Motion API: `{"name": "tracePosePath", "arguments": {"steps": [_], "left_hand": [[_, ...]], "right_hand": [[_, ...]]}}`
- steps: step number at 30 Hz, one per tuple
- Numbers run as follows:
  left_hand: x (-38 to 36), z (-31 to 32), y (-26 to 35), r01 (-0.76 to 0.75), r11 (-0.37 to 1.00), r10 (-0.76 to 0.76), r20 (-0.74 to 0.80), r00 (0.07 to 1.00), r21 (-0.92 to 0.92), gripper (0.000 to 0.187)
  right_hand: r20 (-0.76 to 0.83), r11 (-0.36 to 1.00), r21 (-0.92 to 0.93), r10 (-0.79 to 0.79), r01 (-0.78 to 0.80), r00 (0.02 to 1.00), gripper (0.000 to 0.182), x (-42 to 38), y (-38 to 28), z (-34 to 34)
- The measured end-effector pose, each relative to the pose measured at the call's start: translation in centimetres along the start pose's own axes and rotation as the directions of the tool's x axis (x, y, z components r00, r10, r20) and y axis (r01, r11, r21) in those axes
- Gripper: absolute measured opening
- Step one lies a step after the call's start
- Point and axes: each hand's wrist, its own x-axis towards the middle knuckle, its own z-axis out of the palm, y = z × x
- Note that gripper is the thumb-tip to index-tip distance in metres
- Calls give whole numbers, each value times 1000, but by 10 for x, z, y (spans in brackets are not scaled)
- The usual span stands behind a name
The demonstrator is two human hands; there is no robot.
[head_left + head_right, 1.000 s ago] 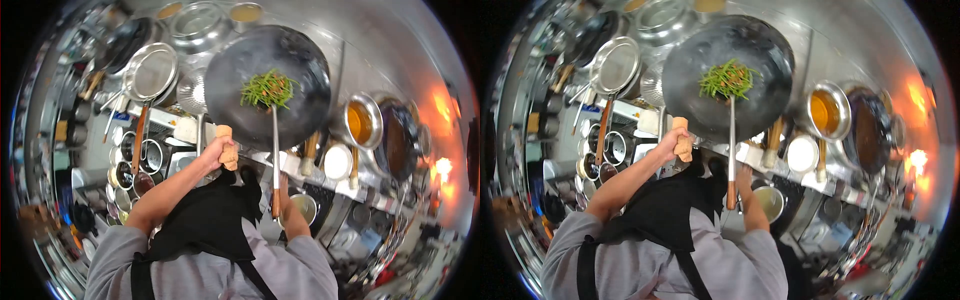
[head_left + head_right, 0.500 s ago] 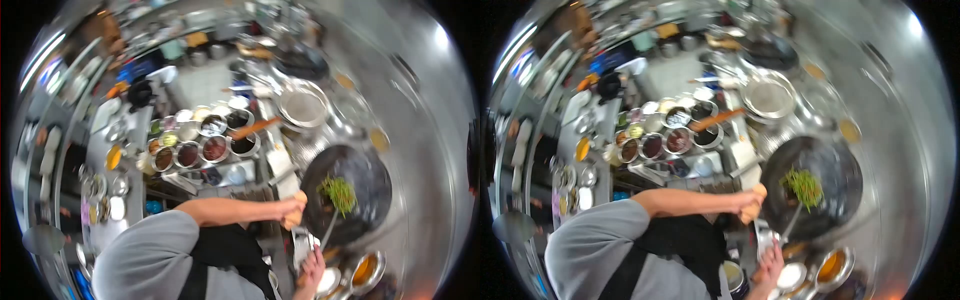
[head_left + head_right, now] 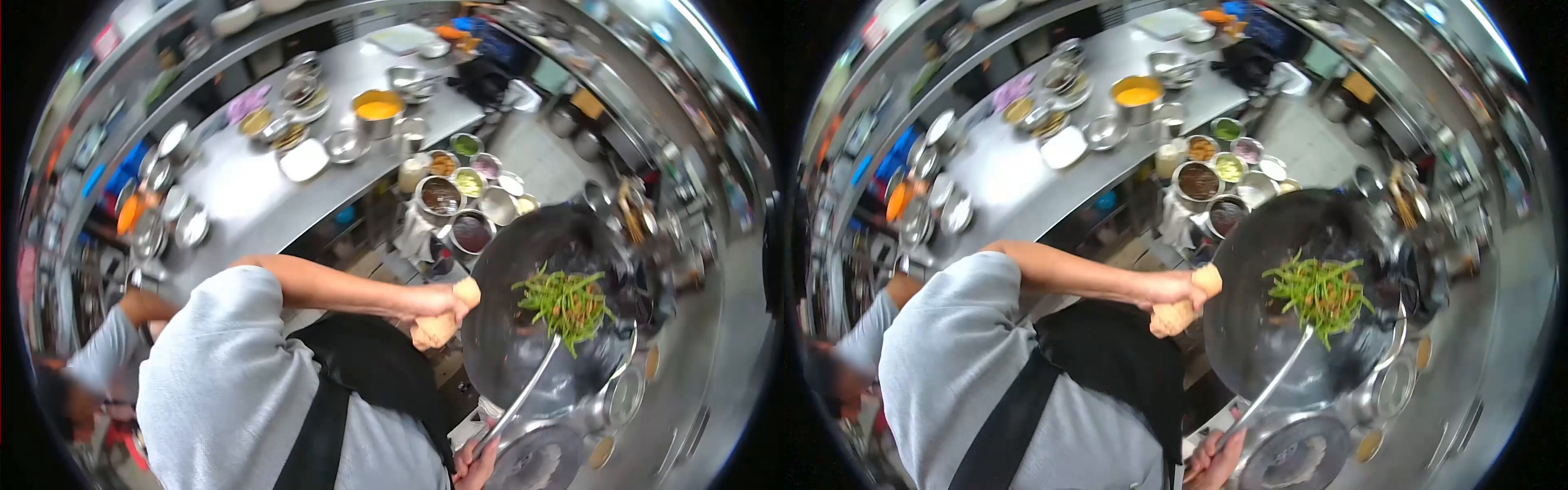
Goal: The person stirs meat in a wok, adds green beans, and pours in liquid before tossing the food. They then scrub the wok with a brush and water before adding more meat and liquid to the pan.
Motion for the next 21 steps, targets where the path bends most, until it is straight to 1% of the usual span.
{"name": "tracePosePath", "arguments": {"steps": [1,3,5,6,7,9,10,11,12,14,15,17,20,21], "left_hand": [[-13,-22,4,-35,999,34,-35,999,-32,34],[-49,-54,17,-128,987,108,-184,977,-98,35],[-83,-88,22,-221,965,171,-309,936,-137,34],[-97,-104,21,-207,964,136,-361,923,-166,33],[-114,-114,22,-264,942,151,-436,887,-209,32],[-135,-134,16,-363,892,159,-565,809,-268,30],[-145,-142,9,-399,869,146,-618,773,-293,29],[-153,-154,-2,-411,851,122,-636,762,-328,32],[-164,-146,-3,-492,811,116,-735,668,-318,31],[-182,-139,-11,-577,749,79,-822,564,-324,29],[-186,-139,-23,-607,719,48,-848,528,-337,29],[-192,-133,-40,-662,661,-40,-897,440,-354,29],[-192,-112,-61,-766,566,-110,-949,296,-305,25],[-189,-107,-68,-786,539,-169,-953,251,-302,23]], "right_hand": [[92,996,-26,-78,81,993,39,14,-12,25],[285,968,-28,-230,248,930,39,44,-28,79],[422,980,-97,-115,171,899,41,77,-45,116],[487,982,-131,-58,139,871,42,101,-52,131],[551,980,-170,9,101,834,42,118,-57,148],[662,968,-250,143,37,735,43,155,-68,181],[717,957,-289,203,19,667,44,171,-72,199],[719,942,-335,256,0,647,43,180,-77,220],[717,925,-378,307,-20,625,43,186,-82,241],[741,894,-438,419,-96,524,44,202,-93,280],[736,872,-478,463,-106,493,43,209,-97,300],[734,837,-538,522,-97,435,42,229,-102,334],[711,769,-637,612,-53,347,42,260,-109,386],[707,755,-654,628,-36,325,42,270,-109,402]]}}
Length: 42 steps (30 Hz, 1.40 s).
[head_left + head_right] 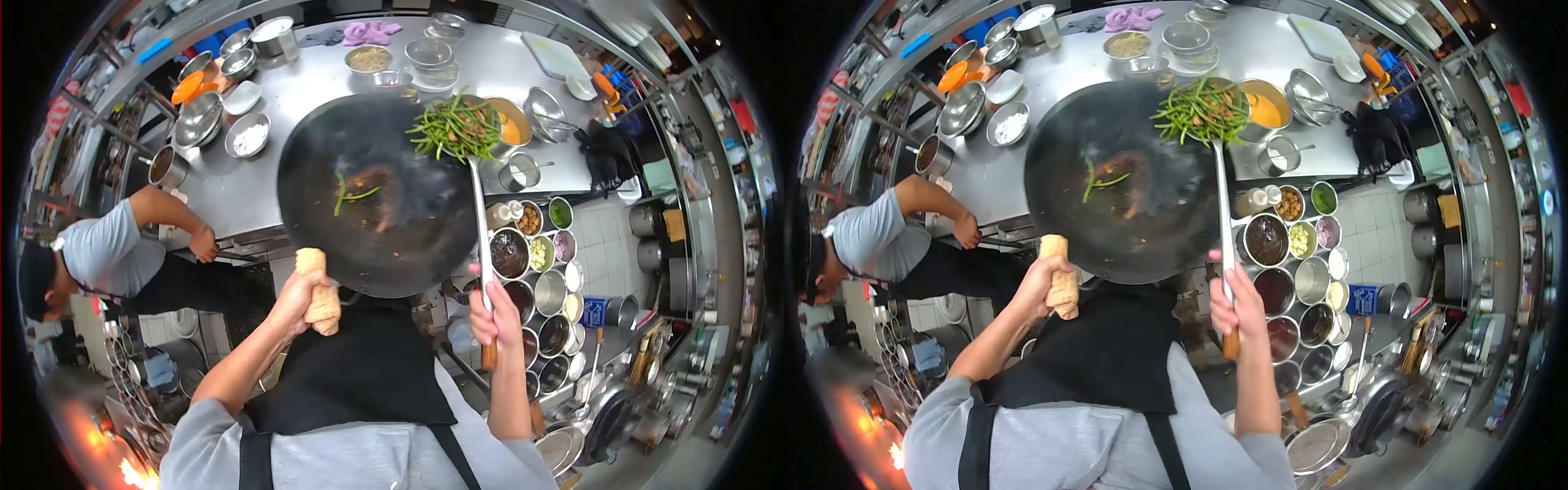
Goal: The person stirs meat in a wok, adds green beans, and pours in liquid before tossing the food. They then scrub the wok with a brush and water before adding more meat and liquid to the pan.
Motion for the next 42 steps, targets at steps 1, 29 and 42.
{"name": "tracePosePath", "arguments": {"steps": [1,29,42], "left_hand": [[-3,-6,-7,-3,1000,1,-74,997,-28,22],[35,-28,-29,-133,930,52,-236,970,-342,16],[22,-36,-11,-217,921,161,-190,968,-322,13]], "right_hand": [[27,999,-44,12,-10,1000,41,17,-10,-5],[57,-58,-998,-586,29,808,40,224,64,-122],[210,-166,-977,-630,135,748,43,174,9,-93]]}}
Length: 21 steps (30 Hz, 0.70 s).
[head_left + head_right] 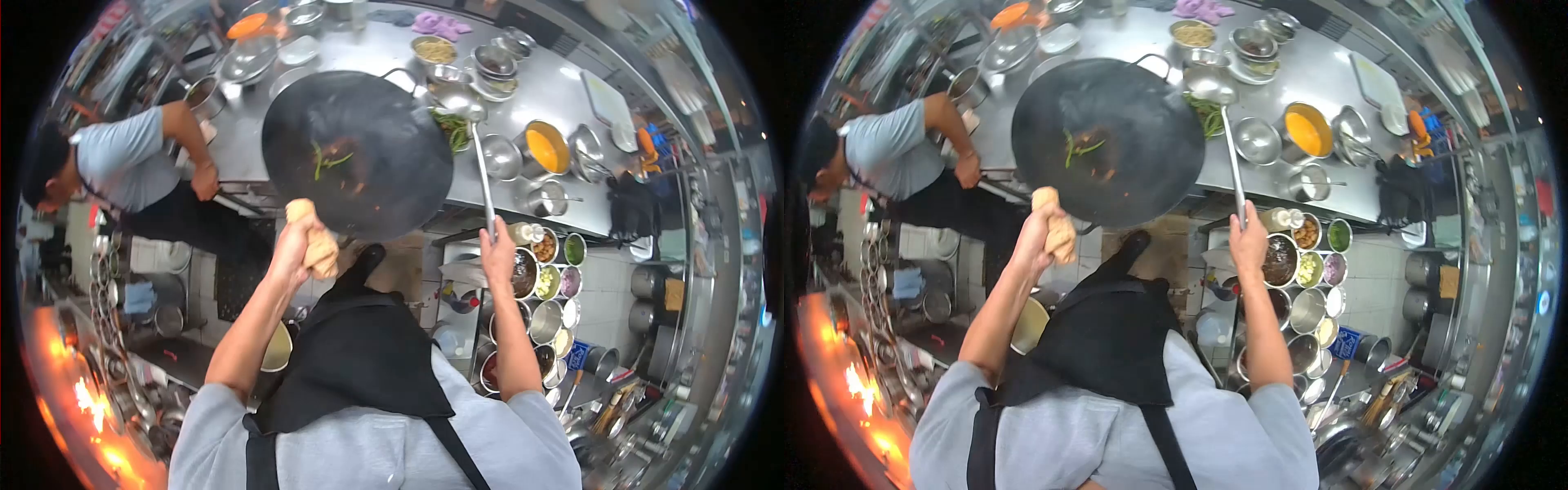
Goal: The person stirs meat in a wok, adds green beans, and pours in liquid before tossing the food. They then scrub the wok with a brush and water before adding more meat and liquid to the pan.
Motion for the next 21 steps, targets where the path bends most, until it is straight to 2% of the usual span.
{"name": "tracePosePath", "arguments": {"steps": [1,3,4,7,8,11,12,13,15,19,21], "left_hand": [[2,1,5,-23,1000,23,36,999,5,13],[-2,16,15,-92,993,94,-21,995,75,13],[1,18,20,-103,992,105,-20,994,78,12],[5,32,41,-148,980,145,34,989,133,10],[1,41,51,-146,980,143,33,989,133,9],[11,48,73,-152,976,150,24,988,153,9],[14,45,79,-139,977,132,51,990,162,9],[15,43,81,-159,970,152,49,987,182,9],[10,48,90,-193,954,188,45,981,228,10],[29,38,105,-211,950,202,64,977,228,15],[39,34,118,-180,958,159,109,981,224,16]], "right_hand": [[57,998,38,52,-54,997,43,4,-31,-18],[180,978,207,-8,-30,984,43,12,-71,-30],[188,941,333,-138,69,973,42,19,-81,-21],[302,916,395,-204,73,931,43,25,-93,7],[408,947,313,-197,66,891,43,27,-103,-2],[282,963,70,-270,261,921,42,18,-71,-12],[236,960,4,-275,282,932,41,18,-59,-17],[240,969,-82,-206,232,948,40,19,-46,-22],[214,981,-90,-149,171,965,39,23,-52,-31],[83,981,54,-188,184,979,41,32,-86,-1],[150,988,57,-154,147,977,39,40,-106,7]]}}
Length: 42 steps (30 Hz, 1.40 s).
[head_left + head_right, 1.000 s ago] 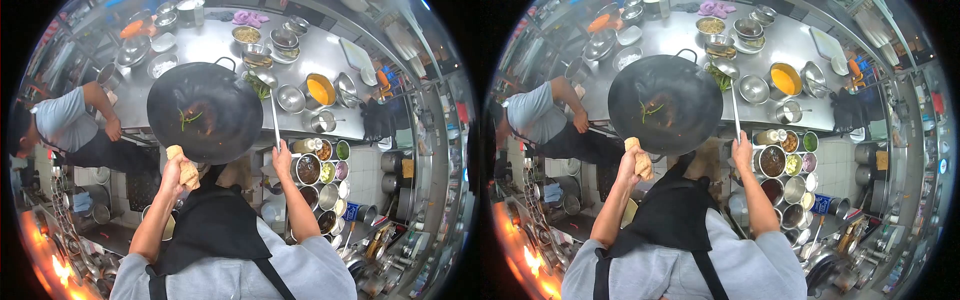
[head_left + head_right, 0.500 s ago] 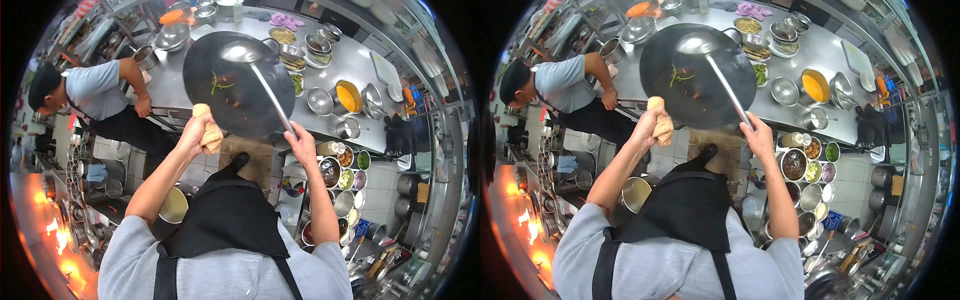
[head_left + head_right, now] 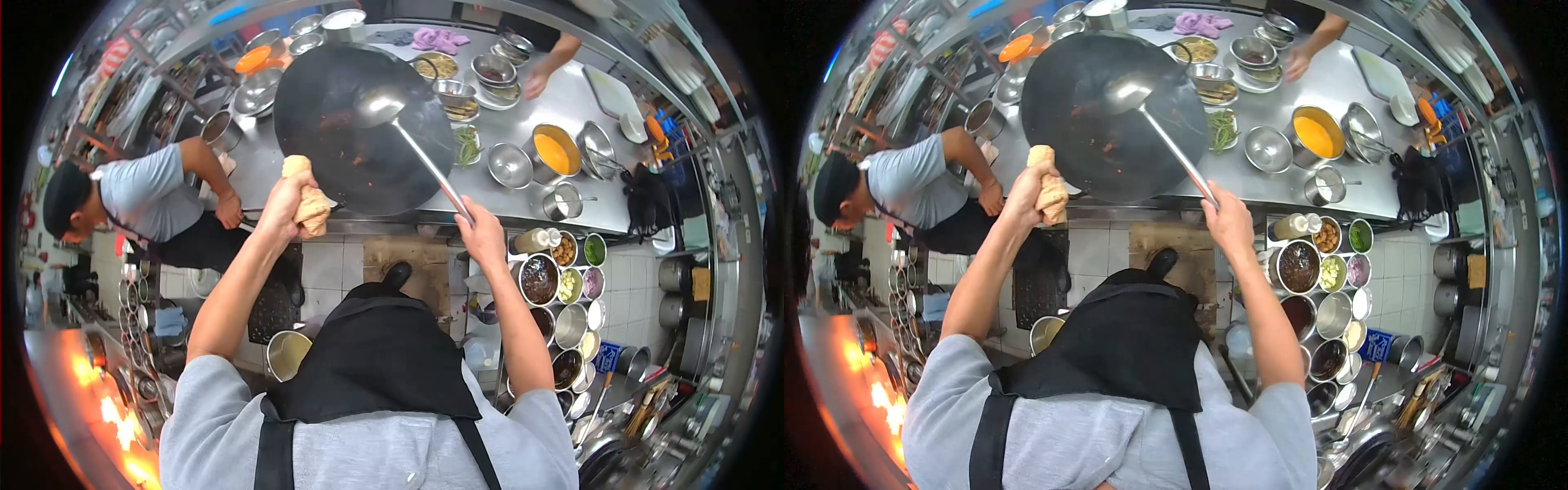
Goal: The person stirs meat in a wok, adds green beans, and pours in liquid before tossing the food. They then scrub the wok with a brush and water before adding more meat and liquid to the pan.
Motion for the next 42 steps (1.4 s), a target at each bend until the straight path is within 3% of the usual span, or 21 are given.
{"name": "tracePosePath", "arguments": {"steps": [3,6,13,14,16,18,20,21,23,24,26,27,29,31,33,34,36,37,38,40,42], "left_hand": [[12,8,15,7,999,-4,-77,997,34,14],[33,3,23,-21,998,27,-97,995,62,12],[65,-19,44,-104,978,112,-32,993,180,10],[65,-23,48,-75,980,81,-21,997,186,12],[60,-35,51,-29,983,25,28,999,179,14],[49,-51,48,43,990,-53,69,996,131,15],[36,-61,44,131,984,-141,82,987,118,17],[7,-32,50,106,962,-101,-33,994,253,23],[-1,-30,44,203,948,-244,149,958,244,26],[-5,-22,37,240,933,-287,150,946,268,25],[-25,2,26,322,867,-412,183,893,381,26],[-40,21,20,330,853,-444,230,866,405,29],[-56,44,-7,315,802,-508,303,806,508,33],[-90,79,-32,246,718,-585,372,721,651,33],[-123,110,-62,125,637,-652,444,615,761,32],[-136,120,-79,63,595,-692,472,547,801,32],[-171,144,-122,-107,553,-718,538,441,826,34],[-206,158,-134,-124,527,-780,537,322,841,34],[-230,169,-155,-205,479,-805,520,286,853,34],[-271,184,-207,-316,425,-858,489,157,848,33],[-310,192,-259,-400,308,-944,329,-18,863,35]], "right_hand": [[-29,986,-164,-11,6,1000,40,-4,19,2],[15,906,-409,126,-109,992,42,-12,57,-18],[-161,782,-602,79,-162,984,39,-26,66,-46],[-170,816,-549,103,-181,980,38,-28,61,-47],[-114,840,-302,438,-451,892,47,-37,37,-57],[-2,877,-163,459,-453,889,51,-56,51,-52],[21,932,155,329,-328,944,46,-83,37,-63],[148,840,364,374,-402,916,39,-96,23,-74],[219,800,408,383,-441,897,37,-134,15,-94],[252,761,447,397,-470,883,39,-160,17,-99],[118,880,293,354,-373,928,43,-222,13,-111],[35,862,359,370,-357,929,48,-257,-1,-116],[31,748,396,568,-532,822,49,-334,-41,-128],[-159,699,539,632,-469,759,43,-429,-58,-95],[-138,485,662,829,-572,543,42,-506,-119,-80],[-148,366,764,901,-532,408,40,-535,-155,-67],[-334,416,828,905,-376,264,44,-581,-211,-38],[-376,421,893,892,-159,252,50,-594,-238,-29],[-434,429,901,874,71,219,57,-597,-263,-19],[-399,371,862,917,346,11,54,-586,-299,3],[-356,424,868,894,257,-271,42,-580,-323,39]]}}
